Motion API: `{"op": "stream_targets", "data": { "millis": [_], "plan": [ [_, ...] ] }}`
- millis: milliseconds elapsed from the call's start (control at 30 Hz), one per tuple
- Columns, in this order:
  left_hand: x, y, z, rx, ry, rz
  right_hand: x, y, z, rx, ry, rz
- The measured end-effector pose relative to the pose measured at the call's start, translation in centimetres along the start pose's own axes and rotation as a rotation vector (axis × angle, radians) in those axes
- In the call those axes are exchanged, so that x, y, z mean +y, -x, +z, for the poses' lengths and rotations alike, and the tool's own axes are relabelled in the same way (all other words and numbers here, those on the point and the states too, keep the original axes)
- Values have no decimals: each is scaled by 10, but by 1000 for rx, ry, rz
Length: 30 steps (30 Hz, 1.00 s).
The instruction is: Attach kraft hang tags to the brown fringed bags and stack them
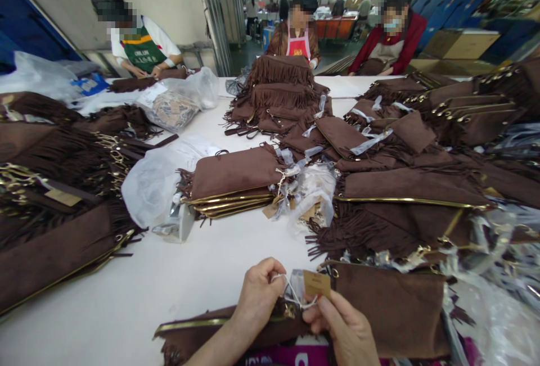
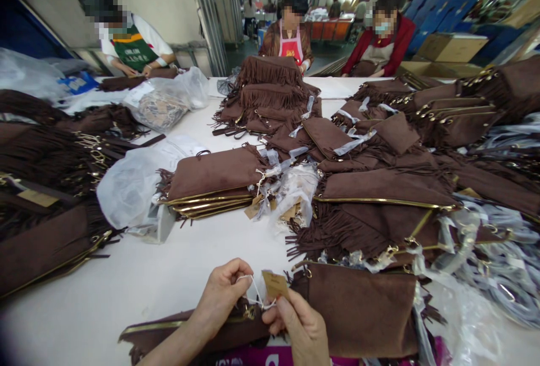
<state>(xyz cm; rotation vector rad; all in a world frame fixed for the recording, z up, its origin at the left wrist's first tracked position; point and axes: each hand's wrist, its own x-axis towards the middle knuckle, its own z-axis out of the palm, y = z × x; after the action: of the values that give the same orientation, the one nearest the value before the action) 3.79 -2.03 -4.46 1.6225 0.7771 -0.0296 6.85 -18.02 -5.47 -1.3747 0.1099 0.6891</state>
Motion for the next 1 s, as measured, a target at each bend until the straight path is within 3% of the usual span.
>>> {"op": "stream_targets", "data": {
  "millis": [100,267,567,833,1000],
  "plan": [
    [1,3,-1,29,100,-44,-6,4,5,8,243,-190],
    [8,8,1,101,256,-98,-14,11,11,-91,469,-449],
    [6,11,6,162,359,-60,-14,5,1,-306,1069,-691],
    [-3,10,7,182,343,-38,-16,8,13,-166,1421,-831],
    [-5,14,7,191,270,8,-20,4,17,-183,1521,-894]
  ]
}}
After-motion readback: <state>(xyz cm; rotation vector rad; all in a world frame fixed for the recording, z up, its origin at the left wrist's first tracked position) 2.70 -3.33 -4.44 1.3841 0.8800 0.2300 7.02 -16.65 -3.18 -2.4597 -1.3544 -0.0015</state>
